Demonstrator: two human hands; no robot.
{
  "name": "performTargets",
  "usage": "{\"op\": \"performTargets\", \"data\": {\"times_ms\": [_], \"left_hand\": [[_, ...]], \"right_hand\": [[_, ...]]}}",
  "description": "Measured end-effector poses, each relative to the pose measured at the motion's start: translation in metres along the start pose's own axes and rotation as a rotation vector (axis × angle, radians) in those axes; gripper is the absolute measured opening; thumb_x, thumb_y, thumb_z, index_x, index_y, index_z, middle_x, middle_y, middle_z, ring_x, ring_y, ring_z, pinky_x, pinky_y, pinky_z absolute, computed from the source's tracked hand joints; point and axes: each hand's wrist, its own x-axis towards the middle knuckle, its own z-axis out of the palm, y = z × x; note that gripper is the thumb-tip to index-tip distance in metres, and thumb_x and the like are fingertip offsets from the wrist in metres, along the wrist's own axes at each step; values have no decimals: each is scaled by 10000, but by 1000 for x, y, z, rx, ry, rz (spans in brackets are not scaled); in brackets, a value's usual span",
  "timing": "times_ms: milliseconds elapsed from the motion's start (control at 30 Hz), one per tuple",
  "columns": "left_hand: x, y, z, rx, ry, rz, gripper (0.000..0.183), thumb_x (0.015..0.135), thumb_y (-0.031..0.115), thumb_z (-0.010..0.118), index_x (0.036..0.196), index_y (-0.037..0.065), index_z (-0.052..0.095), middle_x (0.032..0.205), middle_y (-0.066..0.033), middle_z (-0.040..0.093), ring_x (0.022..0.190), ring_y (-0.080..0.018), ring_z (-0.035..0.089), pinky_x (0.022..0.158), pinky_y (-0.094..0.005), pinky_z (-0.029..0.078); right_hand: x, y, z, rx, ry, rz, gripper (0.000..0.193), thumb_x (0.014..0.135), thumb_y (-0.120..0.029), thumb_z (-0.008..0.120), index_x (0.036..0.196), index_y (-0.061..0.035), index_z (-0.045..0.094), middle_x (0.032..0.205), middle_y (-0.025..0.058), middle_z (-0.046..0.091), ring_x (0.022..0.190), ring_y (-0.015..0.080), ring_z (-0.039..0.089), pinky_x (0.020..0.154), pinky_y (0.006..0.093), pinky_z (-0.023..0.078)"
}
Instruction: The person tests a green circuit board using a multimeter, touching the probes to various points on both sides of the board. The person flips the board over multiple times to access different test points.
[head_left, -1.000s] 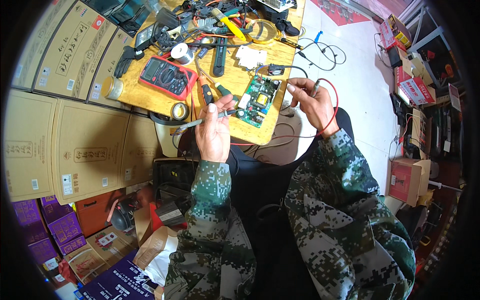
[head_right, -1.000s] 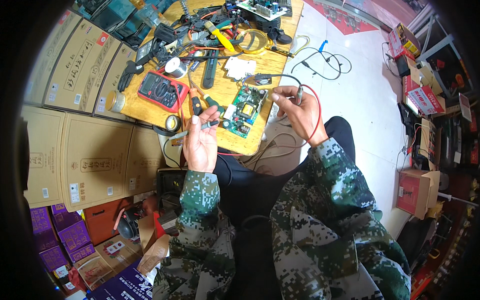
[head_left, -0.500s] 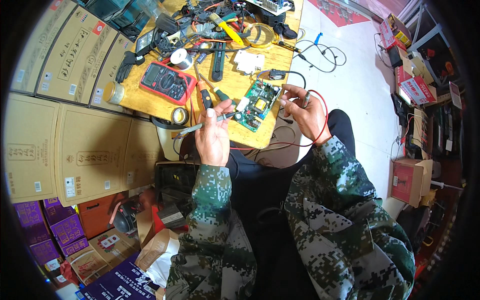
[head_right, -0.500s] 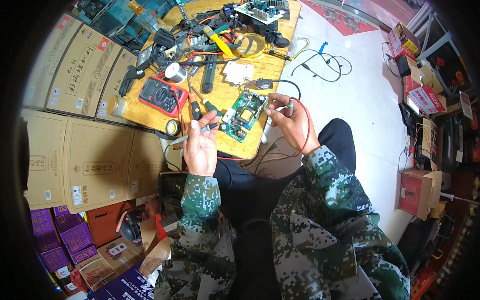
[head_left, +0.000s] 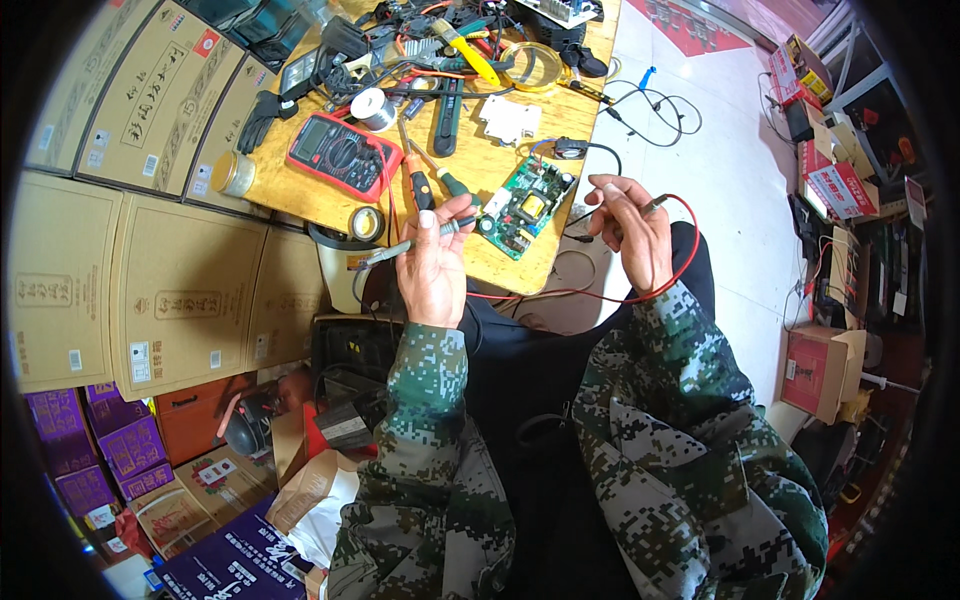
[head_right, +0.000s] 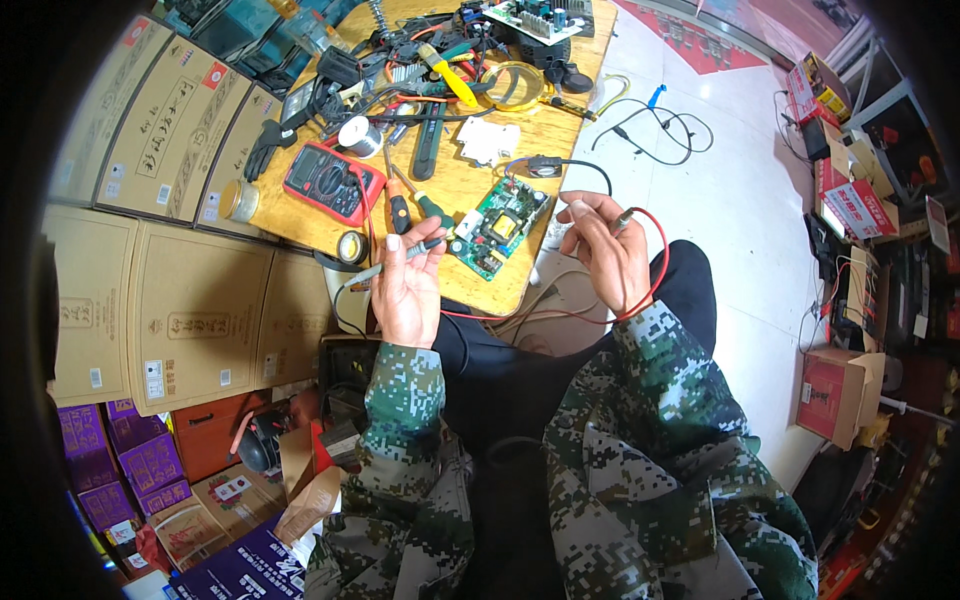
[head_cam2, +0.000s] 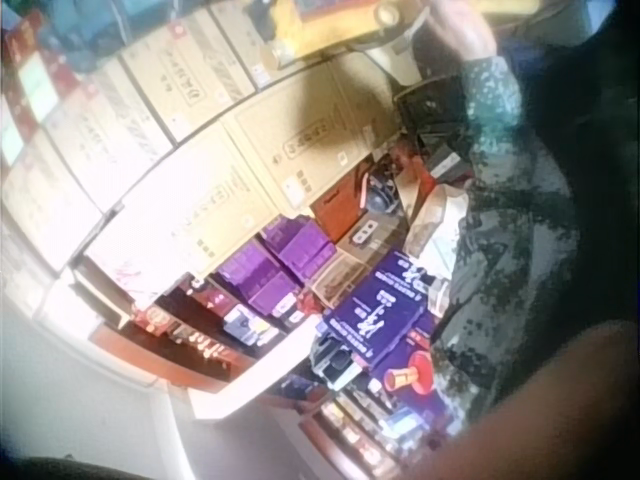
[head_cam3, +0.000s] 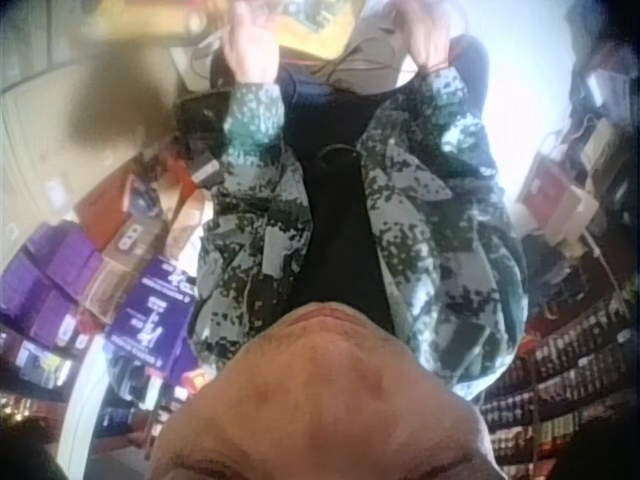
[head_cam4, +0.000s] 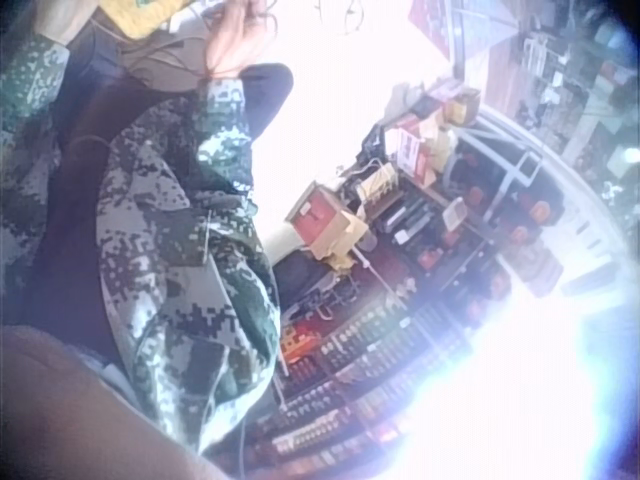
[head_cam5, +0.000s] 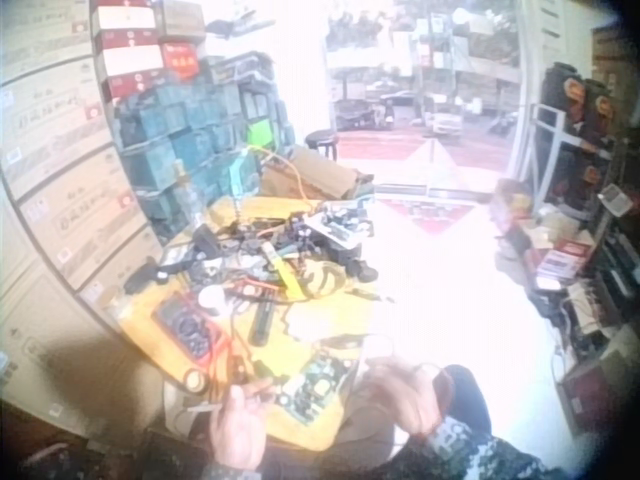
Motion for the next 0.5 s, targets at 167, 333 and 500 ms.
{"op": "performTargets", "data": {"times_ms": [167,333,500], "left_hand": [[0,0,1,-3,8,14,445,1165,411,562,1313,-2,637,1333,-206,723,1215,-240,676,1093,-415,509],[-1,0,4,-35,20,22,352,1157,353,595,1252,15,627,1310,-223,727,1190,-247,692,1076,-406,521],[-2,1,5,-27,20,18,298,1157,323,597,1208,30,619,1302,-229,728,1190,-254,696,1078,-415,521]], "right_hand": [[4,11,-11,395,-220,70,593,1148,-411,391,1227,87,703,1100,154,754,941,244,705,864,390,531],[1,22,-23,278,-233,38,678,1170,-488,348,1057,81,698,931,186,731,872,274,691,869,385,549],[-14,23,-11,288,-217,93,591,1178,-484,448,1067,44,686,969,146,711,815,232,674,816,374,564]]}}
